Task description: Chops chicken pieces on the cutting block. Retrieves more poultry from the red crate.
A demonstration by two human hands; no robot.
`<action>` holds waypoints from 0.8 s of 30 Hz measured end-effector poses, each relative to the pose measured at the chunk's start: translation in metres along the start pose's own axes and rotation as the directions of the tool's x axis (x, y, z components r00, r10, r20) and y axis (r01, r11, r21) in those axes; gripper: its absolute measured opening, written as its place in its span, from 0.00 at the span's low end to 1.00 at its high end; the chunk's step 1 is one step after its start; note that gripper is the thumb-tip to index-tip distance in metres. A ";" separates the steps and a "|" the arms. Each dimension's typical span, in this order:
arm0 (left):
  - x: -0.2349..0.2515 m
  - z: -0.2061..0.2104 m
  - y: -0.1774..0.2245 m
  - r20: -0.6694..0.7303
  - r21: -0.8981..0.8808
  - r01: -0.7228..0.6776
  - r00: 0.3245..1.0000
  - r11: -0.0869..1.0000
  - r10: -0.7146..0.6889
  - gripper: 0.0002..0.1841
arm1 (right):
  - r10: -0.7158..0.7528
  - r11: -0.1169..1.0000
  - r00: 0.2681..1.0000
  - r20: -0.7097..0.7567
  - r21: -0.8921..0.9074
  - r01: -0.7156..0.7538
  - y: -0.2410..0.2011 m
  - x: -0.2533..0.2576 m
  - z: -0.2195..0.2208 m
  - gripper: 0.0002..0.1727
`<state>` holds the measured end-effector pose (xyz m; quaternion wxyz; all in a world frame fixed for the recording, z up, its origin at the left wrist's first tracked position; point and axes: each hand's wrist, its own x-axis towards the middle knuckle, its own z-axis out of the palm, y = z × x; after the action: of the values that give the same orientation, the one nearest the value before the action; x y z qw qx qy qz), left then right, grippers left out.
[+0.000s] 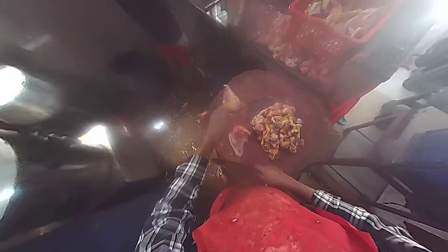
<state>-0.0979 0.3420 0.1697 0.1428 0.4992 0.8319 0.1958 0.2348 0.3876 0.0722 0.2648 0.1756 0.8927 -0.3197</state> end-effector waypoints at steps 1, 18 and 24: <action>0.011 0.019 0.006 0.070 0.023 -0.059 0.996 0.998 0.057 0.34 | -0.052 0.998 0.999 -0.003 -0.046 0.051 0.003 0.000 -0.001 0.19; -0.040 0.010 -0.029 0.252 -0.353 0.397 0.912 0.847 -0.323 0.19 | 0.065 0.924 0.997 0.050 0.373 -0.079 0.009 -0.025 -0.010 0.32; 0.008 0.072 -0.045 0.409 -0.289 0.315 0.895 0.904 -0.181 0.26 | -0.010 1.000 1.000 0.005 -0.009 0.010 0.002 -0.025 -0.007 0.22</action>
<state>-0.1053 0.3430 0.0845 0.4080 0.3821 0.7992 0.2211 0.2528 0.3900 0.0906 0.2662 0.1690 0.8944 -0.3173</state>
